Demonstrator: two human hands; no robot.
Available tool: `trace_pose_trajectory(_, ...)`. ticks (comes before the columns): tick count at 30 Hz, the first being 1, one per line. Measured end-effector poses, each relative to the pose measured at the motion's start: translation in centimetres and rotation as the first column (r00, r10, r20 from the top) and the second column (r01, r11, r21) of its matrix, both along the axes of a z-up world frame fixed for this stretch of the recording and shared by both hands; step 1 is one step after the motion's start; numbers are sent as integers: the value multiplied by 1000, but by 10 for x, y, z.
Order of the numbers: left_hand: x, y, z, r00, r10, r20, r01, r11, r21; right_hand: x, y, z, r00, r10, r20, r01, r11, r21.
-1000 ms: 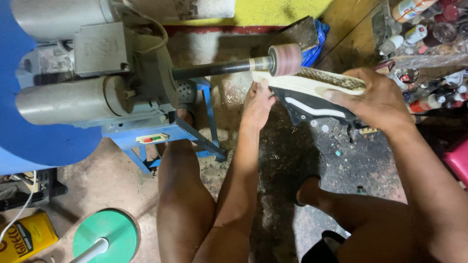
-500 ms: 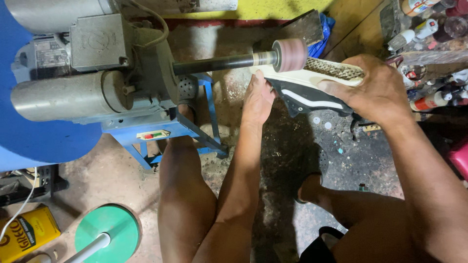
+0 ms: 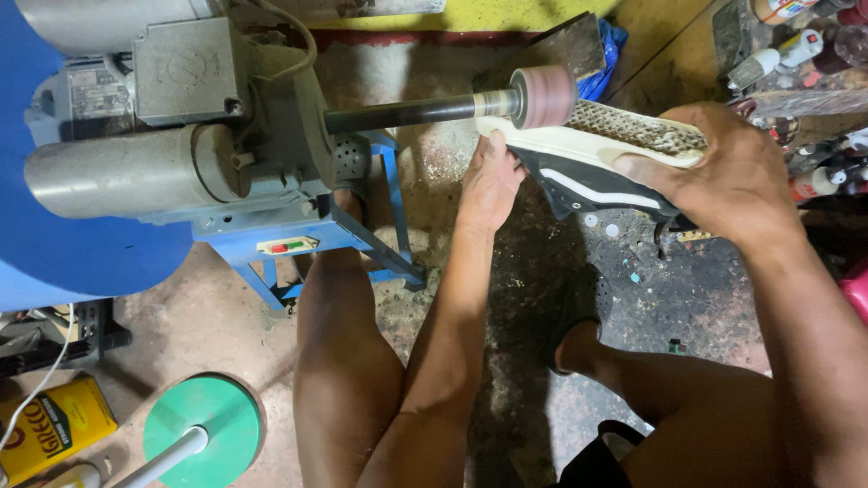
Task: The person holds a shoe sole against a rotating grinding wheel and repeatedly moves it along the edge and bottom surface. The person rotates the sole to grind different areas and briefly inspects the surface during the process.
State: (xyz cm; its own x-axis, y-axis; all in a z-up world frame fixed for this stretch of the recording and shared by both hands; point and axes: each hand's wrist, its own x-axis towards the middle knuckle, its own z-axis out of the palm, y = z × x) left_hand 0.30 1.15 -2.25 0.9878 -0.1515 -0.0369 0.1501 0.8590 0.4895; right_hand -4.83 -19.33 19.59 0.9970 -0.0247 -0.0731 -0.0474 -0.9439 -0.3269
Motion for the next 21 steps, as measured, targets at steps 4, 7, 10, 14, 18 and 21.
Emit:
trace_pose_trajectory(4,-6,-6,3,999,-12,37,14,999,-40,-6,-5,6,989,116,90,-113,993,-41)
trace_pose_trajectory(7,-6,-11,-1,998,-28,52,30,999,-40,-9,-11,12,993,116,39,-110,985,-133)
trace_pose_trajectory(10,-3,-12,-9,999,-26,32,28,998,-51,-10,-9,9,988,143,61,-131,978,-163)
trace_pose_trajectory(14,2,-17,-21,999,-2,-33,0,996,-86,-10,-2,1,992,77,102,-72,996,-58)
trace_pose_trajectory(18,4,-17,-28,999,15,-42,-19,995,-93,-14,0,-2,953,162,257,-166,986,-8)
trace_pose_trajectory(21,5,-18,-23,995,-8,-97,1,997,-72,-13,-1,0,965,154,214,-144,988,-62)
